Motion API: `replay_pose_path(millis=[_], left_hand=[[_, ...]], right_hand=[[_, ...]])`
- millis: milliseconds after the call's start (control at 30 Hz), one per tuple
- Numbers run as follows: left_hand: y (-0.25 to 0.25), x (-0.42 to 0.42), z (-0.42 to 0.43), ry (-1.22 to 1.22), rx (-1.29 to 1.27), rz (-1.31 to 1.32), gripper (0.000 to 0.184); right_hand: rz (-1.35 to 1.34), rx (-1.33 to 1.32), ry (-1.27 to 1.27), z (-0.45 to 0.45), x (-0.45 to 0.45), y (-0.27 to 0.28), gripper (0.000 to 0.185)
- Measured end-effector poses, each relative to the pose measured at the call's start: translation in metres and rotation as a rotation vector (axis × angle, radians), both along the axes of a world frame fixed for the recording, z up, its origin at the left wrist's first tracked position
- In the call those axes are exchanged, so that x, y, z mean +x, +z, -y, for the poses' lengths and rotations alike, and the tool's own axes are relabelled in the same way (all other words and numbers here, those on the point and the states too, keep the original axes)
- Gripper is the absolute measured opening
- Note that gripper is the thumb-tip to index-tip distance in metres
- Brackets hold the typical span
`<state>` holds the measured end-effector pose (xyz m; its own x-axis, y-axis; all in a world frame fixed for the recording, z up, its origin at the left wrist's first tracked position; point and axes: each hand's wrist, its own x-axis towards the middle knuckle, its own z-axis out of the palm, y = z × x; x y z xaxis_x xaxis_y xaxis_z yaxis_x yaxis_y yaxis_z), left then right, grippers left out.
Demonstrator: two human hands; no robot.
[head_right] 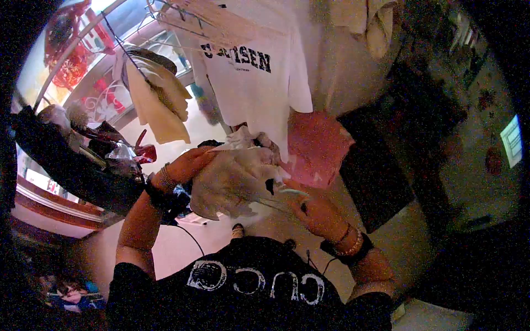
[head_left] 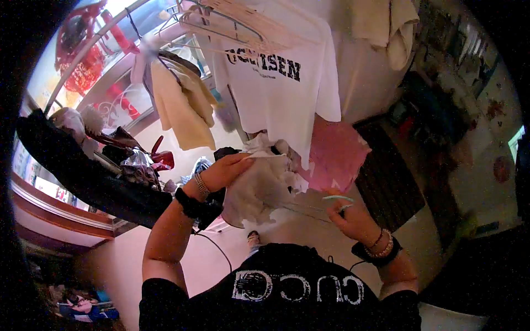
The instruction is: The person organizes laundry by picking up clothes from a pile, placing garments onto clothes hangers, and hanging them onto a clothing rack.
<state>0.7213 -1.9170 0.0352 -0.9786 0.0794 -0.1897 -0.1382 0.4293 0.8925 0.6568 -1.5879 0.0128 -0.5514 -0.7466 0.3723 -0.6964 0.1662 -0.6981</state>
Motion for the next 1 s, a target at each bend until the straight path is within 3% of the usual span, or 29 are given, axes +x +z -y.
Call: replay_pose_path(millis=[100, 200, 267, 400, 433, 500, 533, 667, 700, 733, 767, 800, 867, 933, 1000], left_hand=[[-0.006, -0.009, -0.010, -0.027, 0.049, -0.023, 0.036], [-0.019, -0.021, -0.019, -0.078, 0.100, -0.009, 0.035], [-0.017, -0.024, -0.032, -0.137, 0.022, -0.032, 0.035], [-0.006, -0.023, -0.077, -0.215, -0.175, -0.012, 0.032], [-0.011, -0.025, -0.078, -0.266, -0.232, -0.165, 0.030], [-0.004, -0.019, -0.089, -0.234, -0.236, -0.117, 0.030], [-0.003, -0.013, -0.095, -0.201, -0.235, -0.063, 0.030], [-0.015, 0.013, -0.091, -0.205, 0.019, -0.334, 0.037], [-0.013, 0.020, -0.085, -0.057, -0.030, -0.432, 0.044], [-0.013, 0.028, -0.076, -0.052, -0.036, -0.441, 0.044], [-0.017, 0.034, -0.065, 0.183, -0.170, -0.547, 0.047], [-0.022, 0.040, -0.055, 0.417, -0.304, -0.649, 0.051], [-0.049, 0.050, -0.042, 0.434, -0.298, -0.646, 0.054], [-0.063, 0.043, -0.039, 0.451, -0.281, -0.643, 0.057], [-0.071, 0.035, -0.043, 0.423, -0.137, -0.614, 0.048]], right_hand=[[0.177, 0.201, -0.021, 0.005, 0.007, 0.018, 0.034], [0.235, 0.359, -0.062, 0.013, 0.007, 0.009, 0.058], [0.178, 0.308, -0.172, 0.024, 0.009, -0.007, 0.042], [0.185, 0.460, -0.207, 0.041, 0.000, -0.025, 0.040], [0.243, 0.361, -0.147, 0.043, -0.003, -0.032, 0.048], [0.296, 0.256, -0.087, 0.046, -0.010, -0.049, 0.056], [0.289, 0.161, -0.070, 0.044, -0.014, -0.058, 0.048], [0.396, -0.088, -0.087, 0.021, -0.032, -0.068, 0.032], [0.386, -0.089, -0.079, 0.012, -0.035, -0.058, 0.032], [0.204, -0.136, -0.119, -0.001, -0.034, -0.045, 0.030], [0.024, -0.188, -0.162, -0.012, -0.034, -0.032, 0.027], [0.018, -0.199, -0.162, -0.022, -0.034, -0.022, 0.027], [0.239, -0.187, -0.135, -0.041, -0.038, -0.005, 0.027], [0.289, -0.239, -0.105, -0.053, -0.043, 0.006, 0.027], [0.345, -0.275, -0.070, -0.063, -0.047, 0.017, 0.028]])
